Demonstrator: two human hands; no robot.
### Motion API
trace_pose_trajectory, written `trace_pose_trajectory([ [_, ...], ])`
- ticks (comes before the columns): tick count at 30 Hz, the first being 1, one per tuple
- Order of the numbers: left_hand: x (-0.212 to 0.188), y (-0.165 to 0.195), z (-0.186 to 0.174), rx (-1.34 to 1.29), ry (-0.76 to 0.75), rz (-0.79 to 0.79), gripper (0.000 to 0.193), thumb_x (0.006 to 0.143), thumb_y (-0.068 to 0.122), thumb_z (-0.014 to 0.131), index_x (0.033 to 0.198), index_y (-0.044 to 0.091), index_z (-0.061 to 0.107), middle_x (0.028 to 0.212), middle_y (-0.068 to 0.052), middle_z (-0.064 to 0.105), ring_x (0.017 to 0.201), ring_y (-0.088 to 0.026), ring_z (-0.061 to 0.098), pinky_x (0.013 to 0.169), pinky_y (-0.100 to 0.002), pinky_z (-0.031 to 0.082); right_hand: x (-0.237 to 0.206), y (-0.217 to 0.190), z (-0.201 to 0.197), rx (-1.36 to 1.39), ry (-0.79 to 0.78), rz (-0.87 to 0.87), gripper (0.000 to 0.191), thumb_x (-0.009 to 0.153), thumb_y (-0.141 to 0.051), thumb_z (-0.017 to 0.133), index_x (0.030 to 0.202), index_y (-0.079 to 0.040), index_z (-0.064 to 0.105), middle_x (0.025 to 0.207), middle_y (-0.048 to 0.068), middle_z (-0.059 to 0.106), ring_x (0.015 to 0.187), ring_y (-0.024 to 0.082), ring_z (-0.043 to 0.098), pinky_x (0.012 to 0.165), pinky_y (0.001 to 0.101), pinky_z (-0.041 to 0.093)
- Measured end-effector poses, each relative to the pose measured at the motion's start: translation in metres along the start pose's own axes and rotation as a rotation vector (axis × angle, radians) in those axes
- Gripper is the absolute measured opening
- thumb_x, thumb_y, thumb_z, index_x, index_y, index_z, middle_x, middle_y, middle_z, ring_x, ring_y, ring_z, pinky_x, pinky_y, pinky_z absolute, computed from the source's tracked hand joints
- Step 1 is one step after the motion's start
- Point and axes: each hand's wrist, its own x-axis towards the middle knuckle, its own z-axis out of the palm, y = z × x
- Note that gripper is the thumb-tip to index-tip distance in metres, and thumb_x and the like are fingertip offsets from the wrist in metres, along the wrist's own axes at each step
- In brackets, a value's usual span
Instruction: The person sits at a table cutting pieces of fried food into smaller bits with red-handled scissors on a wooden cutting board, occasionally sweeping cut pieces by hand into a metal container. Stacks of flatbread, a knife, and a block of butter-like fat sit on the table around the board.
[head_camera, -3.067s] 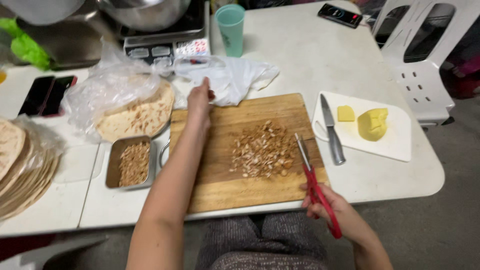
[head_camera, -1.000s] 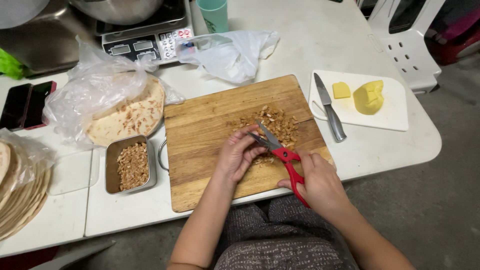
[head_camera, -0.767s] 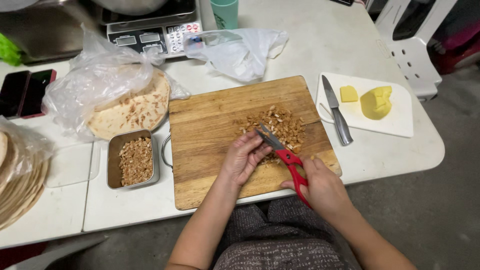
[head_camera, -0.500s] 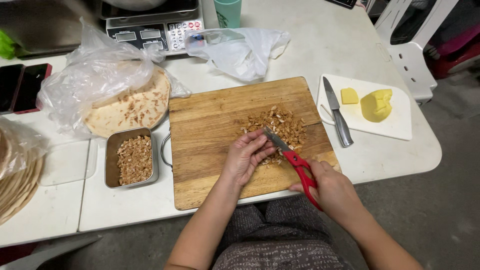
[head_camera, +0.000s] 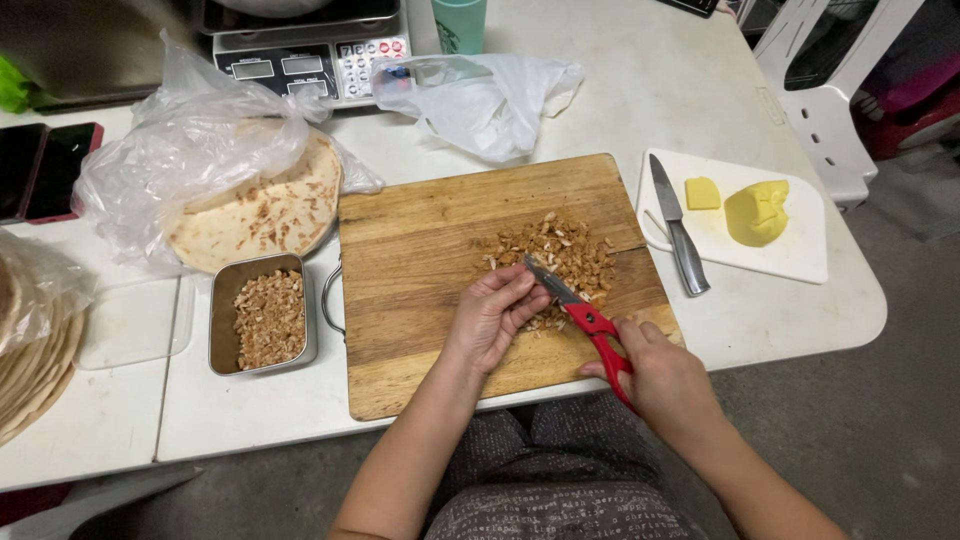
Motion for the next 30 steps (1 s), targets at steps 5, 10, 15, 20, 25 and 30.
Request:
trace_pose_trajectory([
  [5, -0.005, 0.005, 0.012, 0.040, 0.064, -0.009, 0.019, 0.094, -0.003, 0.066, 0.113, -0.005, 0.069, 0.104, -0.018, 0.073, 0.092, -0.022, 0.075, 0.082, -0.028, 0.067, 0.001, 0.006, -0.005, 0.041, -0.049, 0.048, 0.066, 0.074, -0.055, 0.078, 0.115, -0.004, 0.066, 0.092, 0.016, 0.072, 0.077, 0.035, 0.073, 0.067, 0.0446, 0.057],
  [10, -0.008, 0.008, 0.013, 0.022, 0.017, 0.004, 0.019, 0.094, -0.002, 0.064, 0.113, -0.004, 0.070, 0.111, -0.017, 0.073, 0.095, -0.021, 0.075, 0.083, -0.027, 0.066, 0.003, 0.005, -0.005, 0.092, -0.057, -0.050, 0.083, 0.068, -0.054, 0.081, 0.123, 0.005, 0.059, 0.092, 0.022, 0.067, 0.082, 0.040, 0.069, 0.071, 0.0470, 0.055],
  [15, -0.004, 0.003, 0.006, -0.050, -0.008, -0.017, 0.018, 0.095, -0.003, 0.065, 0.112, -0.003, 0.070, 0.109, -0.017, 0.073, 0.093, -0.021, 0.074, 0.082, -0.027, 0.066, 0.004, 0.000, -0.002, 0.082, -0.027, -0.046, 0.081, 0.069, -0.052, 0.081, 0.123, 0.004, 0.058, 0.093, 0.022, 0.066, 0.081, 0.039, 0.069, 0.070, 0.0455, 0.056],
  [20, 0.000, 0.000, -0.002, -0.043, -0.033, 0.002, 0.013, 0.096, -0.004, 0.067, 0.108, -0.004, 0.069, 0.103, -0.018, 0.073, 0.090, -0.022, 0.075, 0.081, -0.029, 0.067, 0.003, 0.000, -0.001, 0.035, -0.031, 0.002, 0.067, 0.075, -0.051, 0.079, 0.117, -0.001, 0.062, 0.092, 0.019, 0.068, 0.078, 0.039, 0.070, 0.067, 0.0462, 0.056],
  [25, 0.000, -0.003, -0.001, -0.023, 0.005, 0.009, 0.014, 0.093, -0.004, 0.068, 0.107, -0.004, 0.069, 0.101, -0.017, 0.073, 0.089, -0.023, 0.076, 0.080, -0.030, 0.067, 0.001, 0.007, -0.002, 0.016, -0.012, 0.005, 0.064, 0.075, -0.053, 0.078, 0.115, -0.004, 0.065, 0.088, 0.017, 0.071, 0.075, 0.036, 0.072, 0.066, 0.0451, 0.058],
  [30, -0.001, 0.000, 0.002, -0.019, 0.013, 0.019, 0.018, 0.094, -0.004, 0.068, 0.111, -0.004, 0.070, 0.101, -0.016, 0.073, 0.088, -0.022, 0.075, 0.080, -0.030, 0.067, 0.004, 0.009, -0.006, 0.108, -0.015, -0.068, 0.076, 0.070, -0.052, 0.081, 0.120, 0.002, 0.061, 0.092, 0.021, 0.069, 0.082, 0.039, 0.070, 0.071, 0.0454, 0.056],
])
